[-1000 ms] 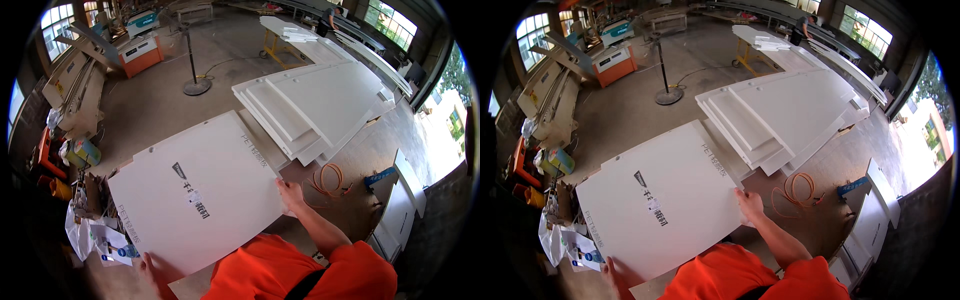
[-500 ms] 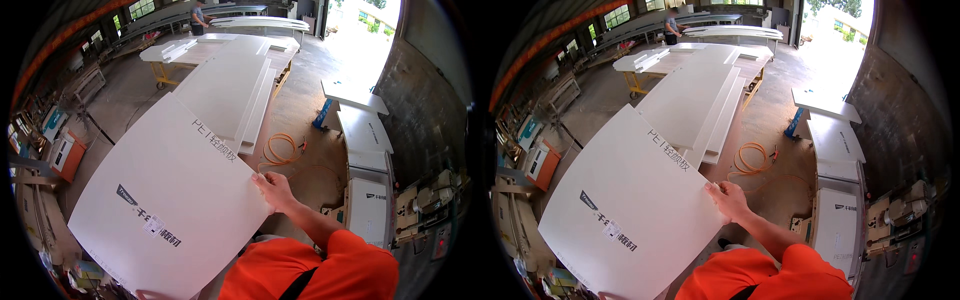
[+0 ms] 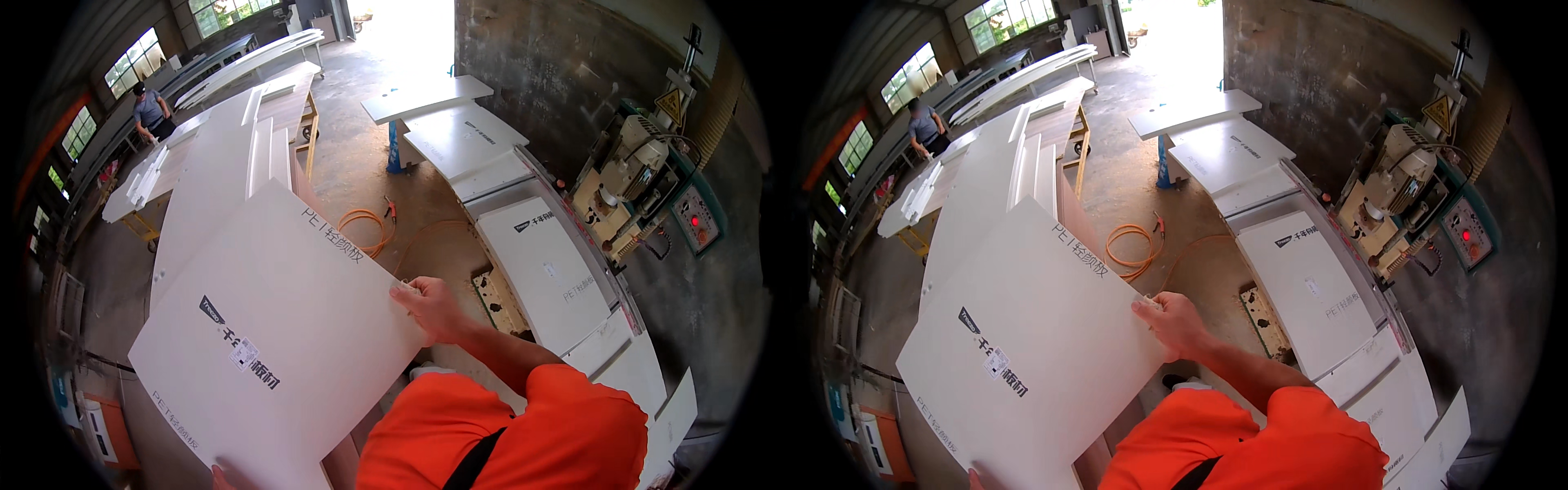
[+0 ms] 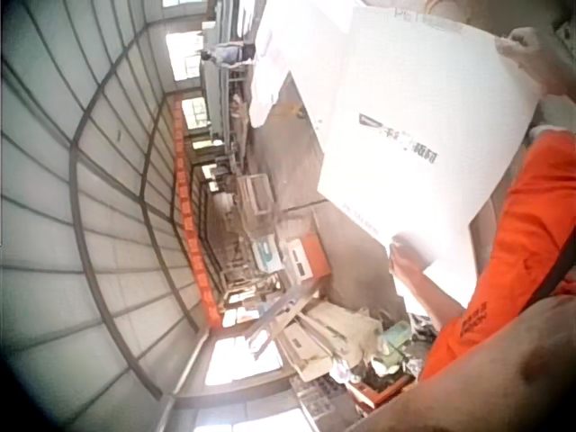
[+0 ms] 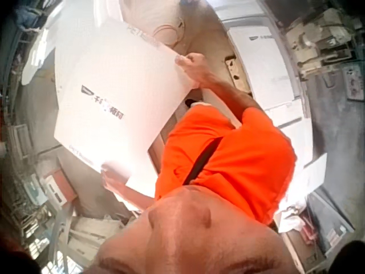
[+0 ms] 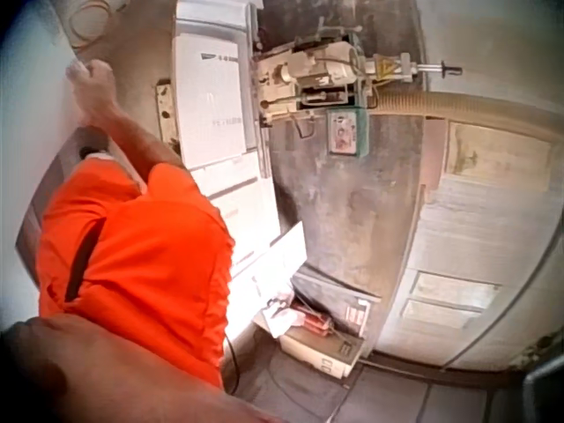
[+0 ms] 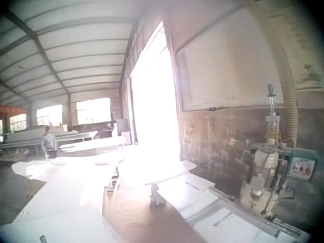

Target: The person wipes the surfaces of white rectangular panels with a cloth, occasionally flipping them over to clean both sides. They handle the panels one at a time, moving them between a workbench and a nearby stack.

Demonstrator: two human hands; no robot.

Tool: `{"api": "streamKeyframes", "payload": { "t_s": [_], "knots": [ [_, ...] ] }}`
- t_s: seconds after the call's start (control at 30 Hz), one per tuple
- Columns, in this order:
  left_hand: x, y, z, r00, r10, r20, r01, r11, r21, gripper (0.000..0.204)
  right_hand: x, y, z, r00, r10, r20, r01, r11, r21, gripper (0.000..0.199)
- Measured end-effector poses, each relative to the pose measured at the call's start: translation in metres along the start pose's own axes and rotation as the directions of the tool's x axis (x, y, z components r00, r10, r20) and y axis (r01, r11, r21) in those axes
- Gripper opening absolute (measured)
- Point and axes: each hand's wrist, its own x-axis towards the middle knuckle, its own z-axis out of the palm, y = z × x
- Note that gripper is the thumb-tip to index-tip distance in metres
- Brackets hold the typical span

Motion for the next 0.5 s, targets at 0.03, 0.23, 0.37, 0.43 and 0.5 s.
{"api": "streamKeyframes", "payload": {
  "t_s": [0.03,0.23,0.37,0.43,0.5],
  "knots": [
    [0.017,0.006,0.006,0.983,0.186,0.006,-0.184,0.967,0.178,0.04,0.001,-0.011,-0.002,1.0,0.018,0.01,-0.018,1.0,0.016,0.032],
    [0.176,0.012,0.07,0.843,-0.242,0.48,0.524,0.566,-0.637,0.055,0.081,-0.048,0.026,0.996,0.001,0.093,-0.008,0.997,0.08,0.039],
    [0.283,0.005,0.1,0.839,-0.178,0.515,0.471,0.711,-0.523,0.05,0.176,-0.064,0.067,0.991,-0.103,0.085,0.115,0.98,-0.161,0.036],
    [0.301,0.029,0.108,0.904,-0.137,0.405,0.319,0.847,-0.426,0.049,0.223,-0.066,0.08,0.987,-0.08,0.14,0.107,0.974,-0.198,0.032],
    [0.289,0.036,0.104,0.972,-0.123,0.201,0.187,0.922,-0.338,0.048,0.236,-0.083,0.095,0.976,-0.038,0.213,0.085,0.973,-0.214,0.033]
  ]
}}
